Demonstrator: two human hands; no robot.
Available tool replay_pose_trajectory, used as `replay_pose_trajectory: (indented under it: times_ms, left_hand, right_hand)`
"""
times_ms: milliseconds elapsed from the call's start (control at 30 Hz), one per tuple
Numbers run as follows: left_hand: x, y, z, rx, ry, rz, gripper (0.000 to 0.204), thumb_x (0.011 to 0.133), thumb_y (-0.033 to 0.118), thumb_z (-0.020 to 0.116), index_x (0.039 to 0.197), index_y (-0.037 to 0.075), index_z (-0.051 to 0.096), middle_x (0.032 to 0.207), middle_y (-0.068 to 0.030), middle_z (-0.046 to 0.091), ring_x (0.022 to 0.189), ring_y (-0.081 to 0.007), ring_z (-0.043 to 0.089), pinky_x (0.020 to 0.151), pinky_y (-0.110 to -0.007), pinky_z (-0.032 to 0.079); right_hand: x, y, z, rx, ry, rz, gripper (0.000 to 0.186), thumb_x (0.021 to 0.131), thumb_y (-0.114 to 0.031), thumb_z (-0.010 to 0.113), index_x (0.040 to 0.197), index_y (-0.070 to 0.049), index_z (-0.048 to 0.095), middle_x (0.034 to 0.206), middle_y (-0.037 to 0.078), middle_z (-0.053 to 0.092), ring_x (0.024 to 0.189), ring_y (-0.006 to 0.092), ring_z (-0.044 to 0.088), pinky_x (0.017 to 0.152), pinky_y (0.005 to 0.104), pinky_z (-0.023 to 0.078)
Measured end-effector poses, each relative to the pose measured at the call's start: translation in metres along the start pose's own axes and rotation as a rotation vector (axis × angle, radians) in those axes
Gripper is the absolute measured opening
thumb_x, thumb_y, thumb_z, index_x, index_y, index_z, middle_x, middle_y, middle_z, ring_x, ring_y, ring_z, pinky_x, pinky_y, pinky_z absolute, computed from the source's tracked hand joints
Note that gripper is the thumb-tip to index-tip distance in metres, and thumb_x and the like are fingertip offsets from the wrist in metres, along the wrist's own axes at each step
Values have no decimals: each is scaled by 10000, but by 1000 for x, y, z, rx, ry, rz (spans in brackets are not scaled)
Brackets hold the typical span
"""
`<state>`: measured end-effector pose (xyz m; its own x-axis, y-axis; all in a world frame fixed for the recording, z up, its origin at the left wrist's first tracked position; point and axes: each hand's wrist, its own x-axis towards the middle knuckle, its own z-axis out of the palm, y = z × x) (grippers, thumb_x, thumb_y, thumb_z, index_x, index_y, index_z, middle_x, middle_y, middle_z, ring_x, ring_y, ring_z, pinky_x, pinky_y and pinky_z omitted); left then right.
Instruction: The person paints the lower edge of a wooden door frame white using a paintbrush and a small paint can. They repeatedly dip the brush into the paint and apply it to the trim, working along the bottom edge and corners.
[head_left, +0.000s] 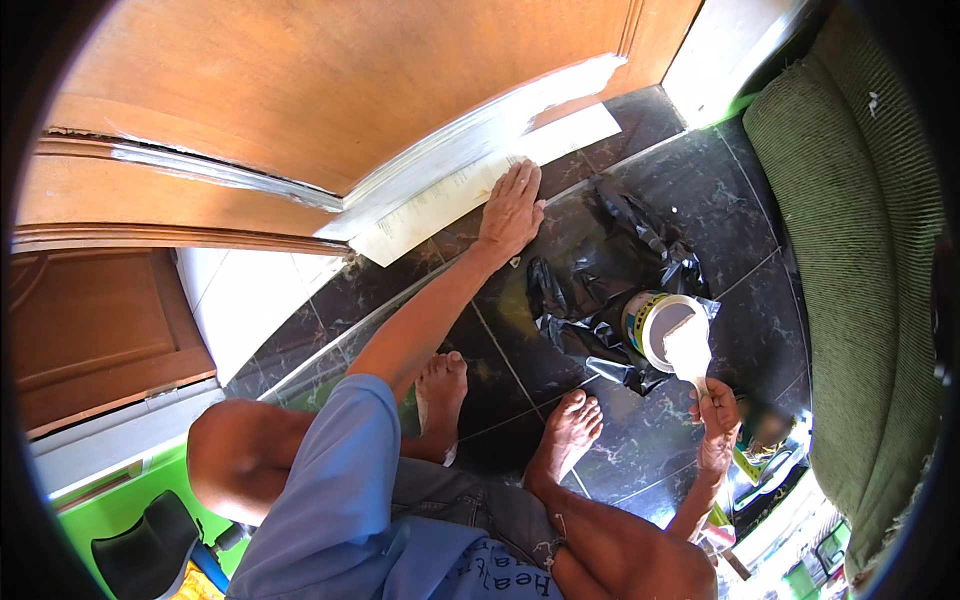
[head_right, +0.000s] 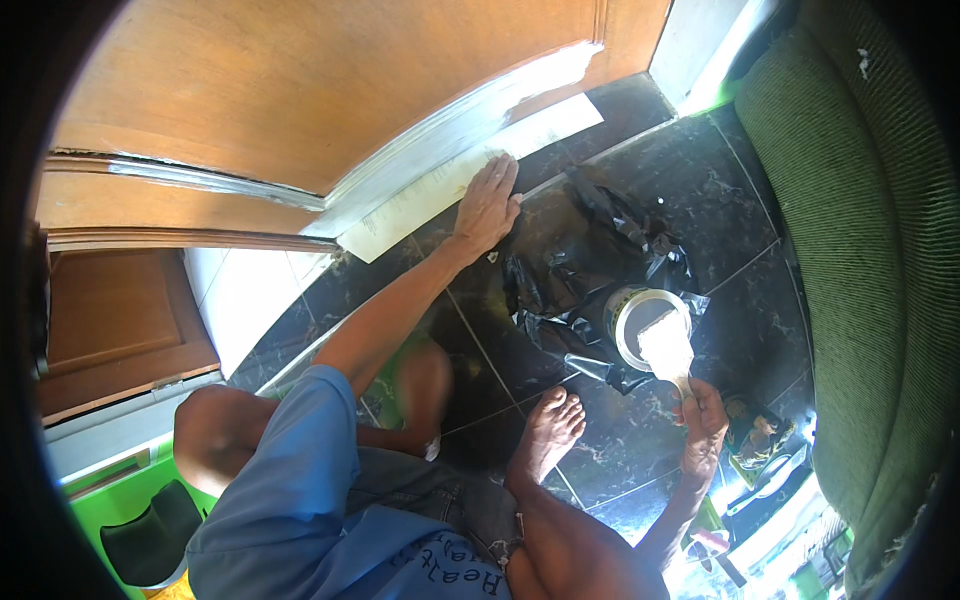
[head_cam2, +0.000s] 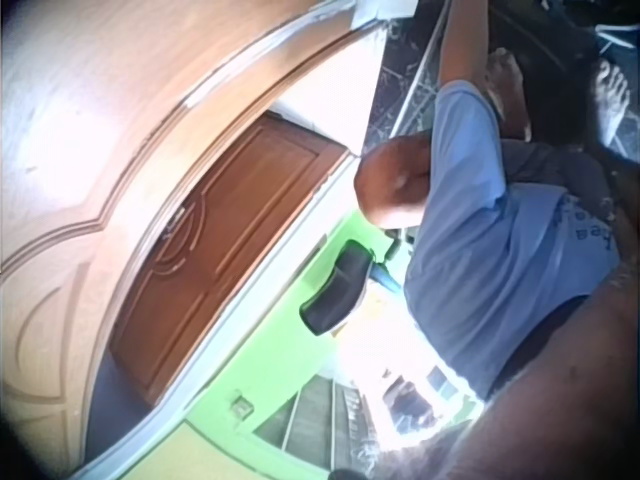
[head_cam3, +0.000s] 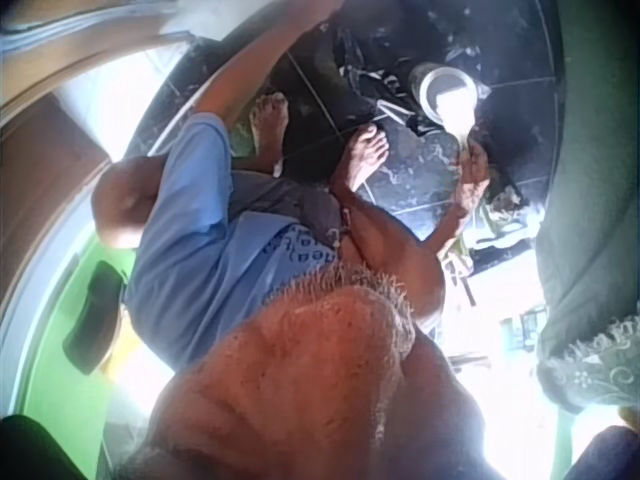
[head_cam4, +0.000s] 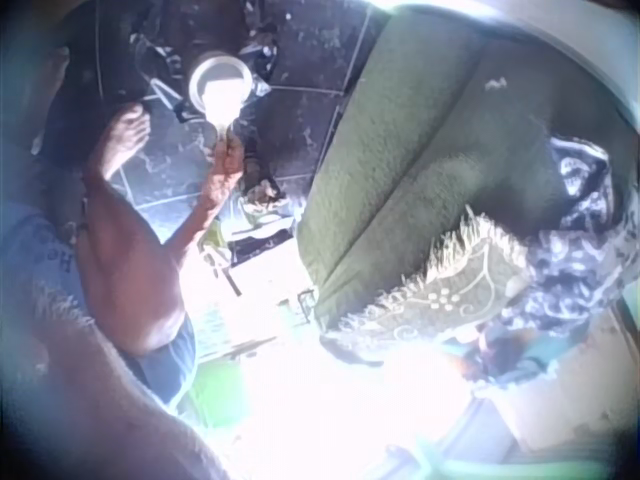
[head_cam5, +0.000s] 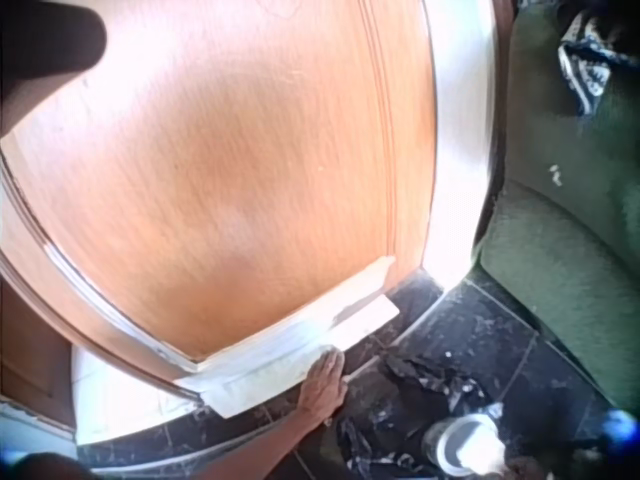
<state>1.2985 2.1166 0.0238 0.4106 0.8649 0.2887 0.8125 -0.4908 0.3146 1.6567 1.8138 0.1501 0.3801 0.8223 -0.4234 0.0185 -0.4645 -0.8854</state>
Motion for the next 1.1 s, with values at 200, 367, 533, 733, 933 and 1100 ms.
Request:
replay_pose_trajectory:
  times_ms: [200,367,533,733,933,1100]
  left_hand:
    - [2,-2,5,32,-31,-31,552,987,219,527,1479,-8,423,1544,-192,410,1441,-347,384,1200,-459,312]
    - [5,-1,5,9,-22,-11,550,975,188,543,1464,-34,425,1521,-215,426,1425,-375,390,1190,-465,324]
    - [10,-1,6,-2,-28,-14,536,976,174,544,1451,-47,431,1515,-230,430,1418,-389,394,1185,-471,331]
    - [16,2,8,-8,-30,-6,532,979,175,540,1448,-50,432,1514,-243,425,1416,-396,396,1183,-473,337]
    - [18,0,8,-7,-37,7,534,979,177,537,1447,-57,431,1510,-247,429,1412,-397,401,1186,-469,337]
    - [20,0,8,7,-41,4,532,982,184,528,1445,-62,434,1506,-248,437,1405,-399,409,1186,-469,337]
  right_hand:
    - [0,2,8,-179,58,-113,254,942,-194,670,1128,-21,667,848,-17,608,705,57,489,647,233,404]
    - [-3,11,3,-82,72,-49,326,930,-216,723,1171,-5,660,919,-14,638,803,70,525,725,251,423]
    - [-4,8,7,-84,90,-35,310,924,-204,728,1154,-5,667,909,-15,635,792,69,526,720,249,427]
    - [-4,8,13,-25,106,-81,243,934,-213,712,1097,-37,676,823,-30,619,681,42,476,650,214,391]
    - [-5,9,15,55,90,-92,252,944,-231,717,1097,-36,671,845,-19,632,687,42,488,652,210,397]
    - [-5,5,19,51,93,-71,231,949,-216,709,1086,-35,667,845,-14,626,684,46,478,647,211,390]
